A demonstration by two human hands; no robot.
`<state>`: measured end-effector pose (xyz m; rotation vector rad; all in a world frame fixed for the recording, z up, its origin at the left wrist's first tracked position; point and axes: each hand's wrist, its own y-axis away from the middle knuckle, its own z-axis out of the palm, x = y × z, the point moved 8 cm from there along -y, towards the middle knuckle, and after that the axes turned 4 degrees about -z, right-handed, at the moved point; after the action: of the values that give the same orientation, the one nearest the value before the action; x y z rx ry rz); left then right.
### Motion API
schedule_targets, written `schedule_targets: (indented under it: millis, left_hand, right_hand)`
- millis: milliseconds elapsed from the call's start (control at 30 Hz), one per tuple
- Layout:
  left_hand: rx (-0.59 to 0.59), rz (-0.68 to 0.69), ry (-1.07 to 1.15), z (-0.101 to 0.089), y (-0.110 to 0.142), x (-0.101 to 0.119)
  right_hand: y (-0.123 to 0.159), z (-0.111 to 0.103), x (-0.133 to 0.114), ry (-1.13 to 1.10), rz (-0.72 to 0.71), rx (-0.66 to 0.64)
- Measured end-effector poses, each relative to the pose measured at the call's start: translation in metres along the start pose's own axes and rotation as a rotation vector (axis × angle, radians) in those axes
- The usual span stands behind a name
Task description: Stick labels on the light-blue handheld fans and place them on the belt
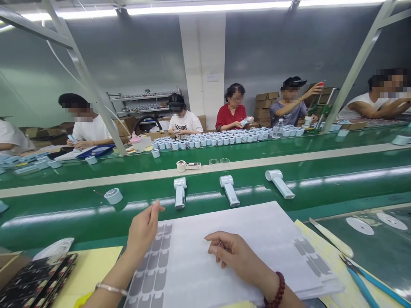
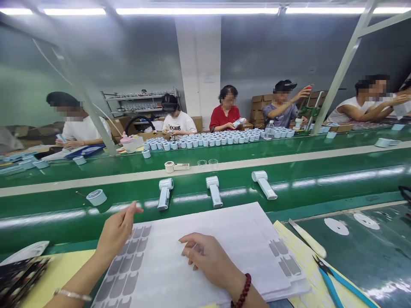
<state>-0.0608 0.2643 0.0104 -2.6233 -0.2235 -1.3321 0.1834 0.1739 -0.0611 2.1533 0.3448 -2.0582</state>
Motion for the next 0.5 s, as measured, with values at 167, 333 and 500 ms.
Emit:
schedule_targets:
  millis: [167,333,500]
  left_hand:
    - [0.108,-0.04,-0.182,-0.029,0.046,-0.02]
    - [0.126,-0.011,-0.217,-0.023,0.055,-0.034]
    - [0.06,0.051,-0.065,-0.008,0.052,-0.044]
  right_hand:
    - [0.001,-0.002,0.002,0.019,-0.025,-0.016]
    - [0.002,-0.008,0.0,0.047,-0.038,0.031]
    - [0.005,-0.009,0.0,0.073,-0.048,0.046]
